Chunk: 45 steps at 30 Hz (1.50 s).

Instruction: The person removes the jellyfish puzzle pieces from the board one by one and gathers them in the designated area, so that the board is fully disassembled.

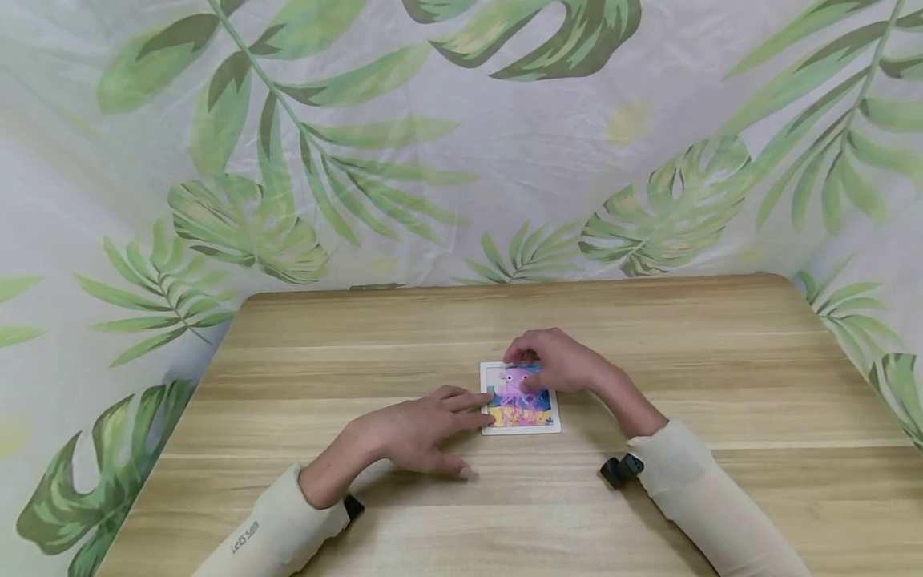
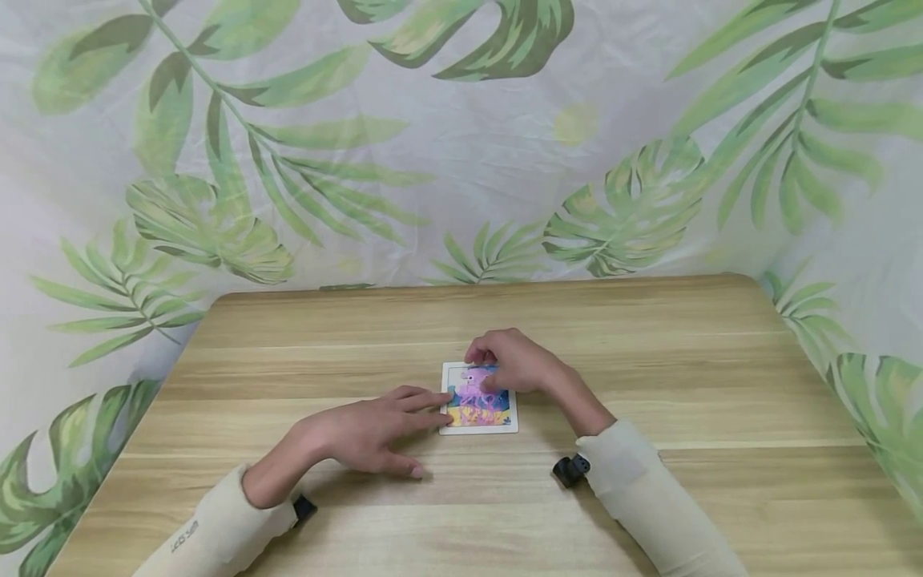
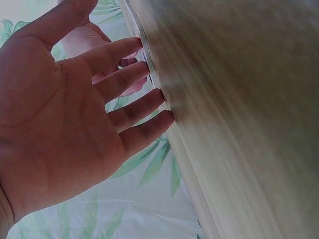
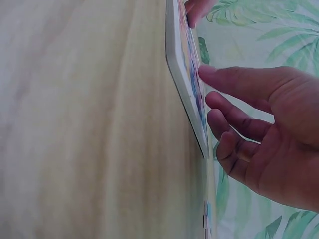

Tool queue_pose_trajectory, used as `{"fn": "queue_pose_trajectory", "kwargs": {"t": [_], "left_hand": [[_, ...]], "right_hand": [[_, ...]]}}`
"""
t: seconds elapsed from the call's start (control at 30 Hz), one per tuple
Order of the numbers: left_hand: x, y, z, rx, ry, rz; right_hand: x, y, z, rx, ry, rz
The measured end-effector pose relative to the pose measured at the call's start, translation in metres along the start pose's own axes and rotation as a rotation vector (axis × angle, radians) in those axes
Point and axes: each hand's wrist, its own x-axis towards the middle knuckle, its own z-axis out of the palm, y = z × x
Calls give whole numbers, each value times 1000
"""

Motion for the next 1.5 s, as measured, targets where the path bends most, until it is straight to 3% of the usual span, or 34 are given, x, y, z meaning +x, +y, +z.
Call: {"fn": "queue_pose_trajectory", "kwargs": {"t": [0.8, 1.5], "left_hand": [[1, 1, 0, -13, -5, -8], [1, 2, 0, -14, -7, -7]], "right_hand": [[1, 2, 3, -17, -22, 34], [-3, 3, 1, 5, 10, -29]]}}
